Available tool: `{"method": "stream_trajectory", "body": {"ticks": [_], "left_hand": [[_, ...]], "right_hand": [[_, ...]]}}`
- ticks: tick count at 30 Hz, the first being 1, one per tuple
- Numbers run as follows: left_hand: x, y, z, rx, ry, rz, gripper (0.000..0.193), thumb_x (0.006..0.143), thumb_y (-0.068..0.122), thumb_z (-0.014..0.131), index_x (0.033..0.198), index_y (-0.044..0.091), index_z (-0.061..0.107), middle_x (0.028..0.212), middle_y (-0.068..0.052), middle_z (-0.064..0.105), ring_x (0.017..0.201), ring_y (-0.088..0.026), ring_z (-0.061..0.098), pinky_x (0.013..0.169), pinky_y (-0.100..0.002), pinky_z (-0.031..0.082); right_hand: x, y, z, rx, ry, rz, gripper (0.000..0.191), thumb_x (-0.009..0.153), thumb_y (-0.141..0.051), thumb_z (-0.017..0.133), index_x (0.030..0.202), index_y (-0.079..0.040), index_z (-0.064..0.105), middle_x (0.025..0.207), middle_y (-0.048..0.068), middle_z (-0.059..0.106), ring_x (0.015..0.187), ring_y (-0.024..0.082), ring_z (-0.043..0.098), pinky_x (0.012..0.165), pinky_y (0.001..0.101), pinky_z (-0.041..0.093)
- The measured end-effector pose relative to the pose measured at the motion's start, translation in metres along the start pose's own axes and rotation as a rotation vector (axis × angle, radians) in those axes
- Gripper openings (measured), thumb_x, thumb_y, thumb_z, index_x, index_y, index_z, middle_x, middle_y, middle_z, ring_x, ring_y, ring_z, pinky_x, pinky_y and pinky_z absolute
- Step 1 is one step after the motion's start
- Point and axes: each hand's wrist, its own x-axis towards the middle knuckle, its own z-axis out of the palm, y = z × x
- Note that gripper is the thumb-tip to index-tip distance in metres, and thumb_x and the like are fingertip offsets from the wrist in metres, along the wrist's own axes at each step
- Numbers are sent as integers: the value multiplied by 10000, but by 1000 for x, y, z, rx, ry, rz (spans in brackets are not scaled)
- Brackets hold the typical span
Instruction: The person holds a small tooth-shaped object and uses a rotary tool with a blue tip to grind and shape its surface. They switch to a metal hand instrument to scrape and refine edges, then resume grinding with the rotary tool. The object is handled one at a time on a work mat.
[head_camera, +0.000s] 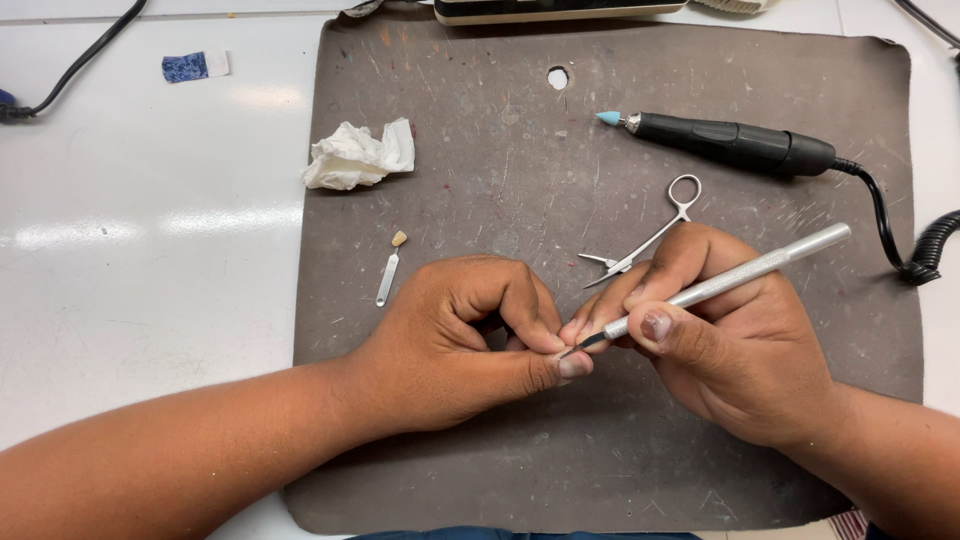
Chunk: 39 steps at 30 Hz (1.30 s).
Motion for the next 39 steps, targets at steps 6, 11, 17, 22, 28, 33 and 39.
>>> {"method": "stream_trajectory", "body": {"ticks": [6,11,17,22,28,33,39], "left_hand": [[0,0,0,27,9,4,270,915,77,821,802,104,578,803,6,664,726,-19,598,647,-202,491],[0,0,1,14,13,1,271,922,80,821,802,102,579,801,7,657,727,-18,590,656,-207,494],[-2,0,2,-6,7,11,274,930,79,821,810,102,576,807,11,651,742,-19,592,667,-208,489],[-1,1,2,-34,0,-10,259,926,76,817,815,102,585,802,14,653,737,-19,593,661,-208,486],[-1,1,1,-25,0,-19,259,924,86,817,811,105,584,793,18,648,719,-13,580,640,-203,475],[-1,0,1,-6,10,-21,267,919,90,820,804,105,579,776,20,641,704,-12,568,627,-200,469],[-2,0,1,-3,12,7,271,927,89,821,813,103,575,800,17,644,731,-16,578,661,-206,489]], "right_hand": [[0,1,1,14,3,2,67,1092,-65,584,1106,-9,550,1095,239,726,1178,327,709,1002,484,610],[0,1,1,30,14,22,65,1085,-62,583,1102,-6,552,1091,238,723,1167,323,708,1000,480,603],[-1,1,1,55,3,19,67,1098,-65,590,1117,-12,554,1097,239,724,1177,321,700,1015,483,584],[-2,0,2,72,-1,19,67,1099,-76,580,1110,-22,541,1092,243,725,1178,328,700,1006,494,589],[-1,0,1,51,-5,9,65,1099,-69,579,1116,-19,541,1099,246,724,1185,328,700,1008,493,594],[-1,1,1,36,-2,3,63,1095,-62,578,1119,-17,541,1107,245,721,1193,326,700,1024,488,591],[-1,2,1,40,-6,4,64,1100,-65,582,1119,-15,546,1105,240,724,1185,319,701,1014,482,590]]}}
